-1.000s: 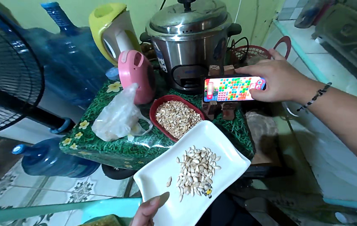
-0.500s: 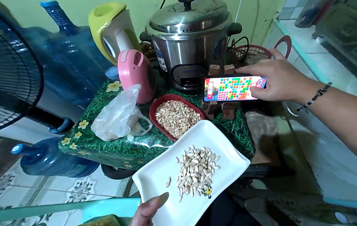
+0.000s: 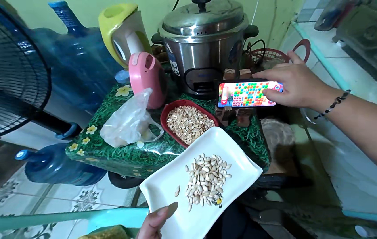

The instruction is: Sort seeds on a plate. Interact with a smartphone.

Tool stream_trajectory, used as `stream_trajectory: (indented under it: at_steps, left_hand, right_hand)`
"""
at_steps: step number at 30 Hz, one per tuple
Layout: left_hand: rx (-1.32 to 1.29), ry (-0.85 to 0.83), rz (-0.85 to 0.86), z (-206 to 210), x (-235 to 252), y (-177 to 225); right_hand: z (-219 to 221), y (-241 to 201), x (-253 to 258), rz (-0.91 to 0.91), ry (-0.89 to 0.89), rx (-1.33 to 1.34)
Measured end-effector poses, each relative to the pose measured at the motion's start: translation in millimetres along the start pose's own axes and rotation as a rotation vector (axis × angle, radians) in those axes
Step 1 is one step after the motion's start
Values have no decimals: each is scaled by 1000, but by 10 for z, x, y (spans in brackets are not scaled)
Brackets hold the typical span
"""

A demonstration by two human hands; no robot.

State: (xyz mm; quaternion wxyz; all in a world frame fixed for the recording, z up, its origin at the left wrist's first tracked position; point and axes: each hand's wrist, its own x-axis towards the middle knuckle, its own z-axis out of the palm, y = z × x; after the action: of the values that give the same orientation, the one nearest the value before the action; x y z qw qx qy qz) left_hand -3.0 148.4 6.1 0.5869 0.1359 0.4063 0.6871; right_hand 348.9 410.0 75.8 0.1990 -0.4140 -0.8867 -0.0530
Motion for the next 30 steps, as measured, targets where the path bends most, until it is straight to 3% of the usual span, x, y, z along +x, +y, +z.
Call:
stream_trajectory:
  at_steps: [14, 30]
  left_hand:
    - [-16, -40, -8, 38, 7, -32]
    - [-4, -43, -32, 11, 2, -23]
  right_hand:
    - [-2, -2, -5, -19, 42, -4]
    - [50, -263, 62, 122, 145, -33]
